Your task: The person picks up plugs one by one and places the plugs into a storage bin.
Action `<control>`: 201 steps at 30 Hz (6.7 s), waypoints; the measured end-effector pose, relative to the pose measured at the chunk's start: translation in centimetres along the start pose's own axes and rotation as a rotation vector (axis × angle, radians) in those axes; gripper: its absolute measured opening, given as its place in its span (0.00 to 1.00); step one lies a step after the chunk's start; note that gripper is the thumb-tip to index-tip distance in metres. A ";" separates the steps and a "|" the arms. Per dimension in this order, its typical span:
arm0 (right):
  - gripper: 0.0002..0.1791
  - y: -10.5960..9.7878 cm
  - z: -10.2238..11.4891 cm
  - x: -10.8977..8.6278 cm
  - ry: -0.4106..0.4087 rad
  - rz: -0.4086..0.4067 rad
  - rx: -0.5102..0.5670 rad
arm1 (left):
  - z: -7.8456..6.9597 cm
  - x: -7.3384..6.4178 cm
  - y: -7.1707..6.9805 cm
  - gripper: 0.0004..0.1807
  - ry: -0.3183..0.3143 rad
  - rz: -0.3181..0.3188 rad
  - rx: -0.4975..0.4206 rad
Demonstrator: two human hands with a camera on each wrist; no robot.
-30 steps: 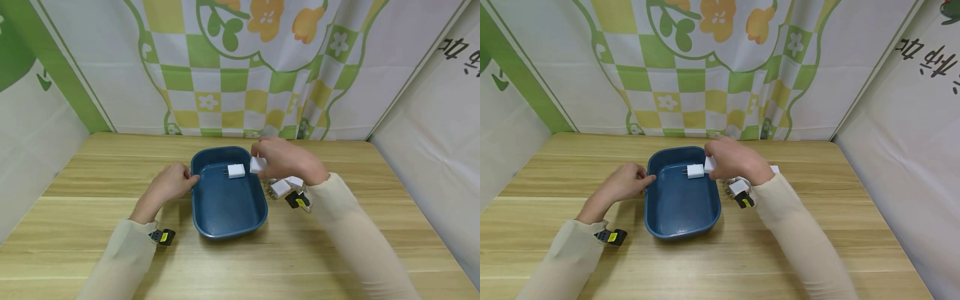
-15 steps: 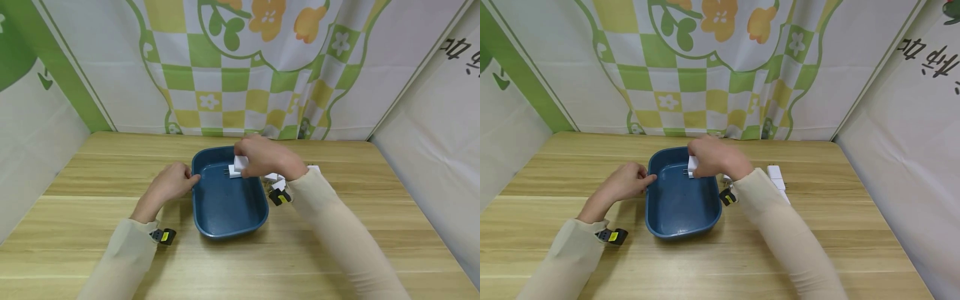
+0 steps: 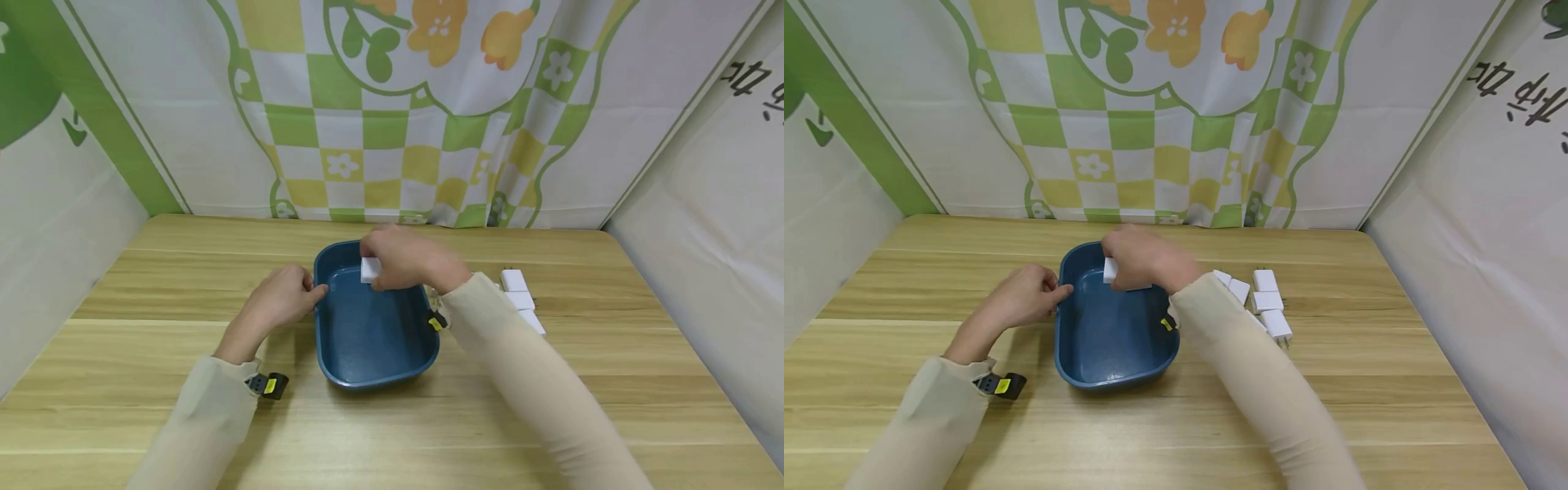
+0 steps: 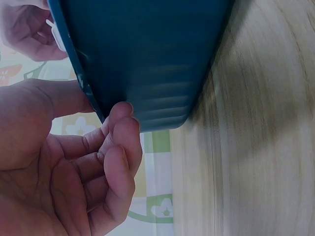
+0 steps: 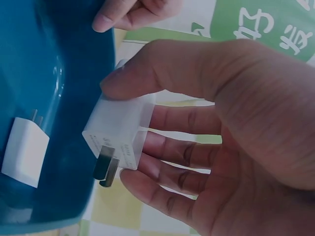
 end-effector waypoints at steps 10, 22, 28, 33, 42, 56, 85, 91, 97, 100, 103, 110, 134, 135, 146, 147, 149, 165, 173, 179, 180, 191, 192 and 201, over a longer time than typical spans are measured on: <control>0.21 1.0 0.3 1.6 0.007 0.012 -0.034 | 0.1 0.1 0.1 0.20 0.006 0.000 0.000; 0.18 2.1 0.4 3.1 0.006 0.013 -0.016 | 0.2 0.1 0.1 0.22 0.019 -0.007 0.003; 0.16 2.6 0.4 3.7 0.013 0.021 0.008 | 0.2 0.1 0.1 0.22 0.017 -0.006 0.009; 0.14 2.9 0.4 4.2 0.015 0.045 0.016 | 0.2 0.1 0.1 0.22 0.012 -0.008 0.008; 0.09 3.8 0.2 5.5 -0.002 0.059 0.029 | 0.1 0.1 0.1 0.21 0.009 -0.012 0.016; 0.07 4.7 0.6 6.4 -0.008 0.072 0.078 | 0.0 0.0 0.0 0.20 0.012 -0.016 0.007; 0.05 6.0 0.6 7.7 0.001 0.053 0.033 | -0.2 0.0 -0.1 0.21 0.019 -0.020 0.015; 0.05 6.3 0.8 7.7 0.014 0.059 0.016 | -0.1 0.1 0.0 0.21 0.011 -0.016 0.018; 0.05 6.3 0.8 7.8 0.017 0.075 0.004 | -0.1 0.1 0.1 0.21 0.009 -0.014 0.018; 0.04 6.3 0.9 7.9 0.013 0.075 -0.001 | 0.0 0.2 0.2 0.21 0.006 -0.013 0.020; 0.03 6.4 0.9 7.9 0.011 0.076 -0.011 | 0.0 0.2 0.2 0.21 0.002 -0.011 0.015; 0.03 6.5 0.9 7.9 0.015 0.075 -0.018 | 0.0 0.2 0.2 0.21 0.005 -0.010 0.010; 0.17 4.2 1.0 5.9 0.042 0.036 -0.012 | -0.1 0.1 0.1 0.19 -0.013 0.001 0.008; 0.18 4.0 1.0 5.6 0.045 0.032 -0.011 | -0.1 0.1 0.1 0.19 -0.014 0.002 0.008; 0.25 2.0 1.0 3.3 0.039 -0.013 -0.034 | -0.1 0.2 0.0 0.19 -0.015 0.002 0.020; 0.25 1.9 1.0 3.0 0.031 -0.021 -0.036 | -0.1 0.2 0.0 0.19 -0.014 0.001 0.021; 0.25 1.6 1.1 2.6 0.017 -0.038 -0.049 | -0.1 0.2 0.0 0.19 -0.013 0.000 0.022; 0.27 1.6 0.9 -1.1 0.003 -0.141 -0.065 | 0.0 0.3 0.2 0.18 -0.018 0.000 0.029; 0.27 2.0 0.0 -2.7 0.025 -0.157 -0.007 | 0.0 0.3 0.2 0.19 -0.021 -0.004 0.032; 0.26 2.4 -0.8 -4.2 0.055 -0.196 0.065 | -0.1 0.3 0.3 0.21 -0.011 -0.015 0.039; 0.26 2.5 -1.0 -4.5 0.054 -0.205 0.074 | -0.1 0.3 0.3 0.21 -0.010 -0.015 0.039; 0.25 3.1 -2.5 -6.5 0.098 -0.269 0.140 | -0.1 0.1 0.2 0.22 -0.005 -0.020 0.029; 0.25 3.1 -2.6 -6.6 0.102 -0.270 0.139 | -0.1 0.1 0.3 0.22 -0.003 -0.020 0.027; 0.26 3.6 -3.6 -7.5 0.110 -0.301 0.159 | -0.1 0.1 0.4 0.24 0.001 -0.022 0.011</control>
Point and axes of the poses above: each hand's wrist, its own x-axis towards the middle knuckle, its own y-axis out of the palm, z = x × y, the point moved 1 cm from there along x, towards the middle knuckle
